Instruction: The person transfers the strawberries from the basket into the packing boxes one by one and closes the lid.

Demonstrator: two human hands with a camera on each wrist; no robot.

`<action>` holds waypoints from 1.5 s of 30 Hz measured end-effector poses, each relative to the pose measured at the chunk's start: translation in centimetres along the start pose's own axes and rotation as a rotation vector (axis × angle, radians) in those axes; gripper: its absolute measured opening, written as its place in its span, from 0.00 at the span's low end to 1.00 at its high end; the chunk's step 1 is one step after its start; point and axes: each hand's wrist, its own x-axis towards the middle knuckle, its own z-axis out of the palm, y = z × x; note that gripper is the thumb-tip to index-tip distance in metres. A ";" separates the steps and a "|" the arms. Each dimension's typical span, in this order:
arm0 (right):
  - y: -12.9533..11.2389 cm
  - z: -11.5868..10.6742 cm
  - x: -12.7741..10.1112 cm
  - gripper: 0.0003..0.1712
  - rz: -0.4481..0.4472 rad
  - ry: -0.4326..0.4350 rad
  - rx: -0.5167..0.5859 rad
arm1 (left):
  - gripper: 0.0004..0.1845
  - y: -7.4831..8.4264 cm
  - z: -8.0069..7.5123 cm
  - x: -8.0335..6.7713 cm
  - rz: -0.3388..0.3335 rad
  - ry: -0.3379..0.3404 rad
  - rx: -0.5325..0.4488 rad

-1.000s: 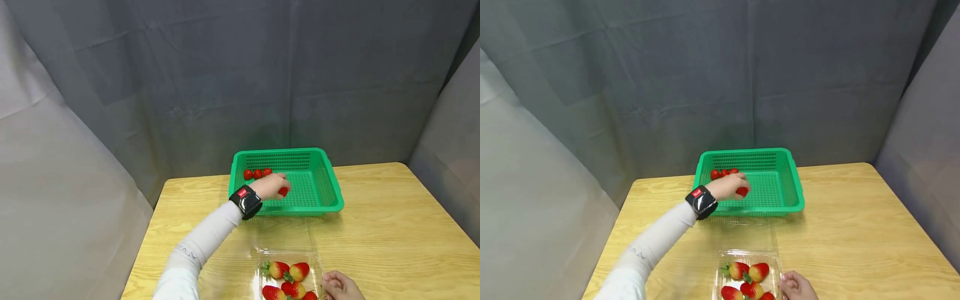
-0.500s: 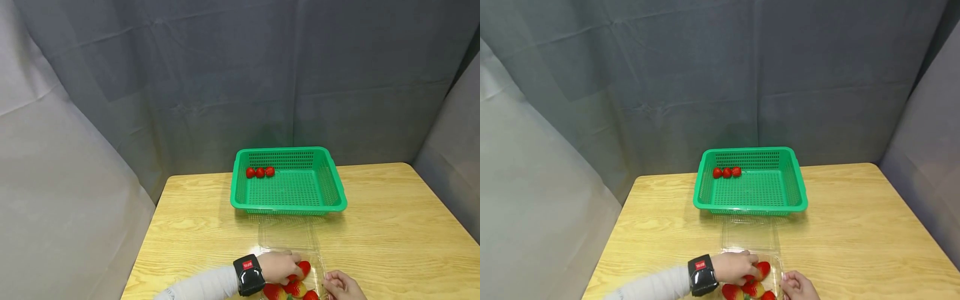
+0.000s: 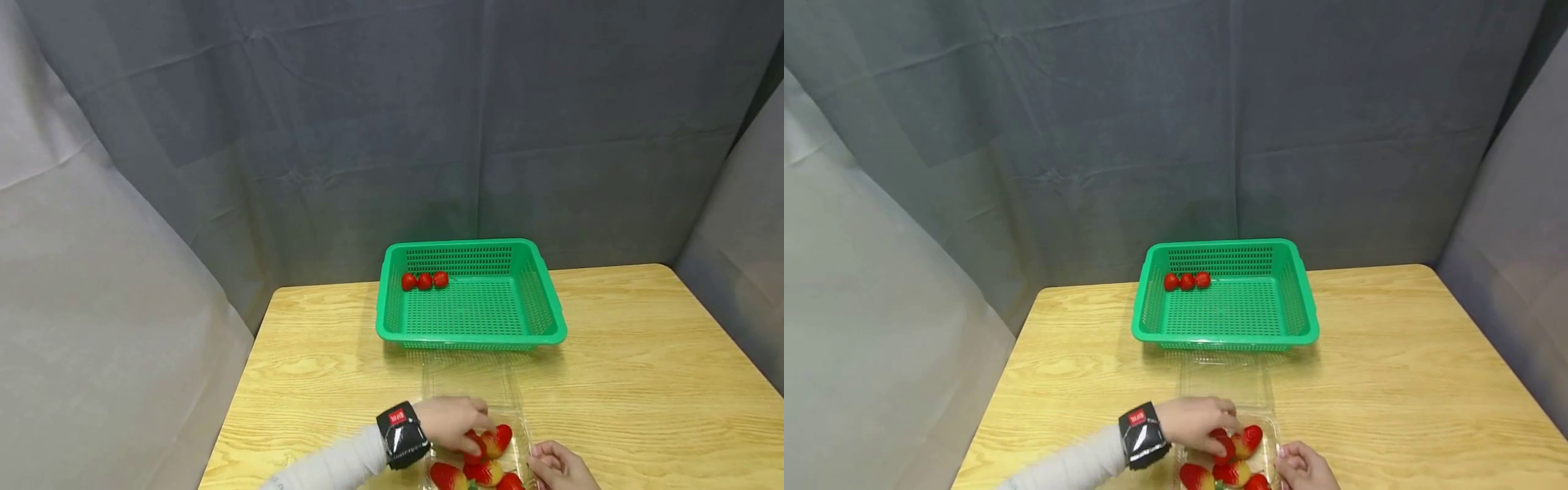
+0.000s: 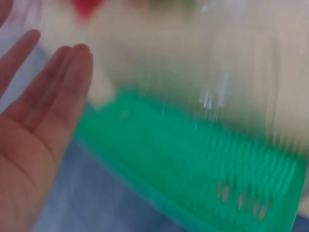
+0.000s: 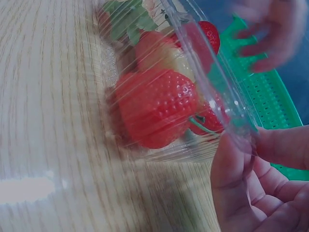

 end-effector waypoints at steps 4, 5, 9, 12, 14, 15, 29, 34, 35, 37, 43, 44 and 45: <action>0.1 0.1 -0.1 0.17 0.003 0.013 -0.001 | 0.19 -4.6 -4.8 0.6 -0.135 0.142 -0.121; 0.1 0.1 0.0 0.17 0.011 0.016 0.002 | 0.19 -6.1 -5.8 0.9 -0.170 0.180 -0.127; 0.6 0.1 -0.1 0.17 0.027 0.006 -0.009 | 0.16 -11.3 -8.7 1.9 -0.331 0.247 -0.093; 0.9 0.0 -0.2 0.19 0.032 -0.008 -0.023 | 0.16 -14.1 -9.5 3.0 -0.438 0.220 -0.066; 1.1 0.0 -0.3 0.19 0.029 -0.013 -0.030 | 0.17 -15.5 -9.4 3.9 -0.497 0.196 -0.073; 1.2 0.0 -0.4 0.20 0.023 -0.016 -0.031 | 0.17 -16.0 -9.3 4.3 -0.521 0.185 -0.080; 2.4 0.2 -0.8 0.18 0.036 -0.060 0.025 | 0.28 -17.1 -6.3 6.9 -0.759 0.055 -0.155; 2.9 0.4 -1.3 0.21 0.028 -0.076 0.056 | 0.29 -17.3 -4.9 6.8 -0.788 0.043 -0.201; 3.0 0.5 -1.4 0.20 0.030 -0.075 0.059 | 0.30 -17.4 -4.6 6.9 -0.793 0.042 -0.207; 3.1 0.6 -1.6 0.20 0.033 -0.072 0.065 | 0.30 -17.7 -3.9 7.0 -0.799 0.043 -0.213; 3.3 0.7 -2.2 0.22 0.026 -0.071 0.095 | 0.31 -18.4 -2.1 7.5 -0.779 0.067 -0.192; 3.3 0.7 -2.3 0.22 0.025 -0.072 0.098 | 0.31 -18.4 -1.9 7.6 -0.776 0.076 -0.197; 3.3 0.7 -2.4 0.22 0.026 -0.071 0.101 | 0.31 -18.4 -1.7 7.6 -0.775 0.070 -0.199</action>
